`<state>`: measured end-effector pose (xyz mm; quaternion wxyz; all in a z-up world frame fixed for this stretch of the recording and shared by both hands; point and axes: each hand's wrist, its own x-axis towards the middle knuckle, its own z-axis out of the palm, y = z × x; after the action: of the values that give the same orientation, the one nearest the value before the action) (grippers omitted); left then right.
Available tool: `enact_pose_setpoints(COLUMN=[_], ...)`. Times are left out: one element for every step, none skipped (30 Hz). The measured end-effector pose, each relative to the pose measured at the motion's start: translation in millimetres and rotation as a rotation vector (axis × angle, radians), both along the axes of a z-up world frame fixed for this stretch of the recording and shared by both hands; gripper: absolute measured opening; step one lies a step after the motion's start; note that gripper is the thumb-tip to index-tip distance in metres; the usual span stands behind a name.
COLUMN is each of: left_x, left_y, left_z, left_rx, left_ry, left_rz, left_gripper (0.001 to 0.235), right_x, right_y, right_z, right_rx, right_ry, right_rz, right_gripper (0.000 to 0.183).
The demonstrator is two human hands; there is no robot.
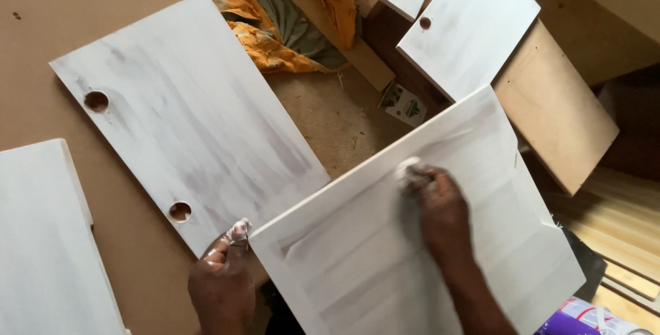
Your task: Applying white paint or primer to wooden furniture panels using a sponge applicator.
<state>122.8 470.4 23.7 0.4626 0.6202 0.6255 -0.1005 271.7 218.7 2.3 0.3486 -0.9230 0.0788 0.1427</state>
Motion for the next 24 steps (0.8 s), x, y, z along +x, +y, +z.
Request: enact_pose_setpoints(left_x=[4, 4, 4, 1, -1, -1, -1, 3, 6, 7, 8, 10, 12, 12, 12, 12, 13, 17, 21, 23, 26, 28, 27, 27], left_y=[3, 4, 5, 5, 5, 4, 2, 6, 10, 13, 13, 16, 18, 22, 26, 32, 36, 36, 36, 37, 38, 38, 35, 34], left_z=[2, 1, 0, -1, -1, -1, -2, 0, 2, 3, 5, 7, 9, 10, 12, 14, 21, 26, 31, 32, 32, 33, 31, 27], left_rx=[-0.033, -0.035, -0.028, -0.018, -0.009, -0.005, -0.001, -0.001, -0.036, -0.071, -0.074, -0.111, -0.148, -0.179, -0.211, -0.240, -0.233, -0.250, -0.267, -0.264, -0.281, -0.303, -0.306, -0.275], left_ry=[0.102, 0.107, 0.116, 0.130, 0.144, 0.152, 0.159, 0.162, 0.158, 0.156, 0.163, 0.144, 0.125, 0.105, 0.086, 0.069, 0.079, 0.084, 0.090, 0.091, 0.106, 0.126, 0.132, 0.140], left_rz=[-0.007, 0.000, -0.025, -0.050, -0.074, -0.107, -0.140, -0.136, -0.138, -0.135, -0.128, -0.137, -0.145, -0.147, -0.149, -0.149, -0.140, -0.124, -0.108, -0.098, -0.088, -0.087, -0.085, -0.169], left_gripper=[0.040, 0.040, 0.040, 0.040, 0.042, 0.045, 0.048, 0.048, 0.044, 0.043, 0.043, 0.047, 0.051, 0.054, 0.058, 0.062, 0.062, 0.069, 0.075, 0.075, 0.076, 0.076, 0.076, 0.075], right_x=[-4, 1, 6, 8, 11, 15, 19, -5, -30, -57, -46, -37, -29, -20, -11, -3, -34, -64, -93, -111, -129, -150, -140, -129], right_y=[3, 3, 3, 3, 2, -2, -6, 8, 21, 33, 28, 24, 20, 19, 19, 20, 39, 52, 65, 89, 112, 133, 118, 105], right_z=[-16, -18, -21, -24, -26, -27, -28, -31, -35, -39, -34, -30, -25, -22, -20, -18, -25, -29, -34, -28, -22, -13, -21, -31], right_rx=[-0.019, -0.019, -0.095, -0.166, -0.236, -0.314, -0.391, -0.390, -0.270, -0.142, -0.139, -0.190, -0.239, -0.282, -0.324, -0.363, -0.352, -0.948, -1.549, -1.542, -0.726, 0.056, 0.056, -0.164], right_ry=[-0.176, -0.171, -0.233, -0.290, -0.348, -0.410, -0.473, -0.471, -0.499, -0.521, -0.515, -0.524, -0.532, -0.541, -0.549, -0.553, -0.545, -0.681, -0.788, -0.795, -0.688, -0.512, -0.504, -0.648], right_rz=[0.195, 0.203, 0.212, 0.222, 0.233, 0.237, 0.241, 0.245, 0.448, 0.654, 0.662, 0.564, 0.466, 0.373, 0.279, 0.187, 0.193, 0.522, 0.854, 0.862, 0.730, 0.531, 0.533, 0.659], right_gripper=[0.025, 0.025, 0.020, 0.016, 0.013, 0.013, 0.015, 0.015, 0.010, 0.011, 0.011, 0.012, 0.012, 0.013, 0.014, 0.015, 0.015, 0.018, 0.045, 0.045, 0.020, 0.006, 0.006, 0.011])
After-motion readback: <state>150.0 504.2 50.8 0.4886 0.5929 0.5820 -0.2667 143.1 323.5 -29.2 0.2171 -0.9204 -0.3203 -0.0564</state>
